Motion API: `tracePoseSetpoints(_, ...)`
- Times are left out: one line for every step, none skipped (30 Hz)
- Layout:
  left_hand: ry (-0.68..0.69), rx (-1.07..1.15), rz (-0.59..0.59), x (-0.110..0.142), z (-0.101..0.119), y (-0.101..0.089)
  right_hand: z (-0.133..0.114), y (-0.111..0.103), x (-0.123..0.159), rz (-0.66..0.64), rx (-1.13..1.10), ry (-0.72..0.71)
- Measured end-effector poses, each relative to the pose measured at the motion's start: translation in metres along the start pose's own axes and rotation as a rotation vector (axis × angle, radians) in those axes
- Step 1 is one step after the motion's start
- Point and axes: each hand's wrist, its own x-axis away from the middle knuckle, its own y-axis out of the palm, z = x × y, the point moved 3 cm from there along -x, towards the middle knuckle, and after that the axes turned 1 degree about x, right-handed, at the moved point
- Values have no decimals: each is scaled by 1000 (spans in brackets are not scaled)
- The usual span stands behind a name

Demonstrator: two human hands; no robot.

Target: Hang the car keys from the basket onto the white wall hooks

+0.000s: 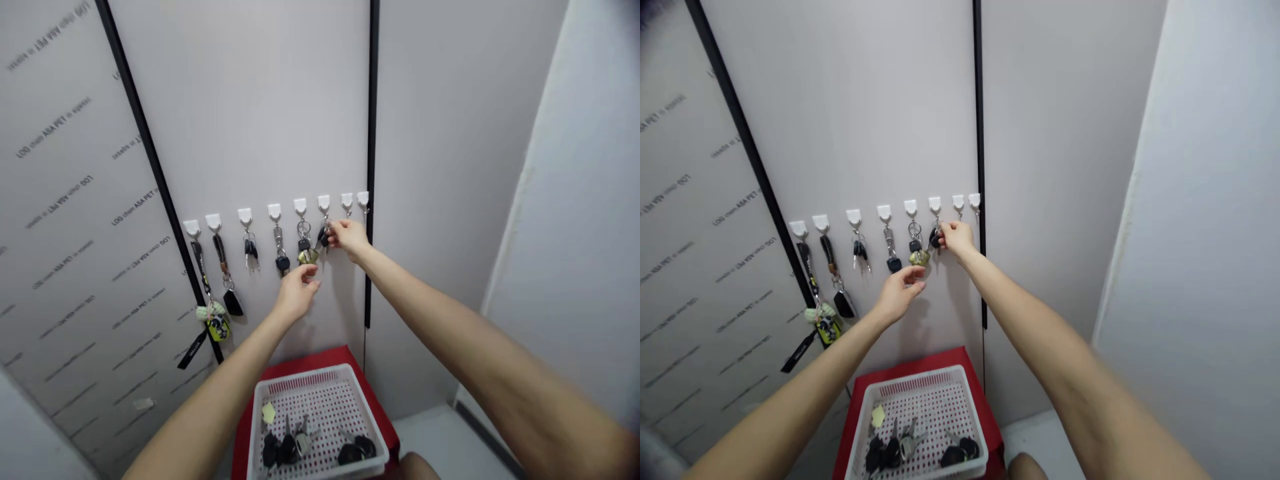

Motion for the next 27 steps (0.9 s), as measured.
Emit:
tracePoseSetpoints(-30, -7, -42, 10, -12, 1, 4, -4, 3, 44, 33, -55)
tracePoseSetpoints(-59, -17, -97, 21, -27, 3, 10, -8, 9, 95, 71, -121)
tracePoseSetpoints(-91, -30, -164, 35, -43, 6, 19, -11, 18, 130, 117, -186)
tracePoseSetpoints(-126, -52, -238, 51, -61, 10, 29, -12, 30, 124, 169, -240)
tracePoseSetpoints(-163, -87, -315, 68, -78, 14, 43, -11, 47, 59, 227, -271)
tracePoseSetpoints(-204, -139, -391, 86, -94, 18, 59, -7, 67, -56, 285, -276)
tracePoseSetpoints(-241, -207, -465, 103, -109, 22, 76, -1, 90, -224, 347, -257)
tracePoseSetpoints(-265, -290, -534, 120, -120, 25, 95, 7, 115, -427, 407, -214)
tracePoseSetpoints(-275, -380, -595, 134, -129, 28, 113, 14, 141, -596, 458, -177)
tracePoseSetpoints(-270, -465, -647, 146, -135, 31, 128, 20, 166, -723, 514, -165)
tracePoseSetpoints(-256, -536, -687, 154, -139, 32, 142, 25, 188, -817, 572, -145)
tracePoseSetpoints(-236, -588, -714, 160, -141, 34, 153, 30, 206, -889, 634, -123)
tracePoseSetpoints(-220, -624, -733, 164, -141, 34, 162, 34, 221, -954, 693, -125)
tracePoseSetpoints(-213, -646, -746, 166, -142, 35, 169, 37, 232, -1008, 749, -138)
tracePoseSetpoints(-211, -654, -754, 166, -142, 34, 173, 40, 239, -1051, 801, -163)
tracePoseSetpoints(-212, -657, -760, 166, -142, 34, 175, 43, 244, -1084, 846, -197)
tracePoseSetpoints(-215, -654, -767, 166, -142, 33, 177, 44, 247, -1104, 883, -226)
tracePoseSetpoints(-216, -642, -775, 167, -142, 33, 178, 45, 247, -1113, 916, -242)
tracePoseSetpoints(-217, -626, -784, 167, -142, 33, 179, 45, 247, -1111, 945, -244)
tracePoseSetpoints(-218, -610, -793, 168, -143, 33, 180, 44, 245, -1103, 969, -241)
tracePoseSetpoints(-219, -598, -800, 170, -143, 33, 181, 43, 244, -1091, 988, -232)
tracePoseSetpoints(-219, -591, -800, 171, -144, 34, 182, 41, 241, -1072, 1003, -220)
tracePoseSetpoints(-222, -593, -785, 172, -146, 34, 184, 39, 240, -1054, 1005, -212)
tracePoseSetpoints(-227, -599, -759, 172, -147, 34, 184, 37, 238, -1044, 993, -213)
tracePoseSetpoints(-233, -602, -729, 171, -149, 35, 184, 36, 238, -1051, 962, -225)
tracePoseSetpoints(-243, -594, -703, 171, -150, 35, 184, 35, 239, -1075, 918, -246)
tracePoseSetpoints(-255, -577, -684, 170, -151, 36, 183, 35, 240, -1104, 873, -269)
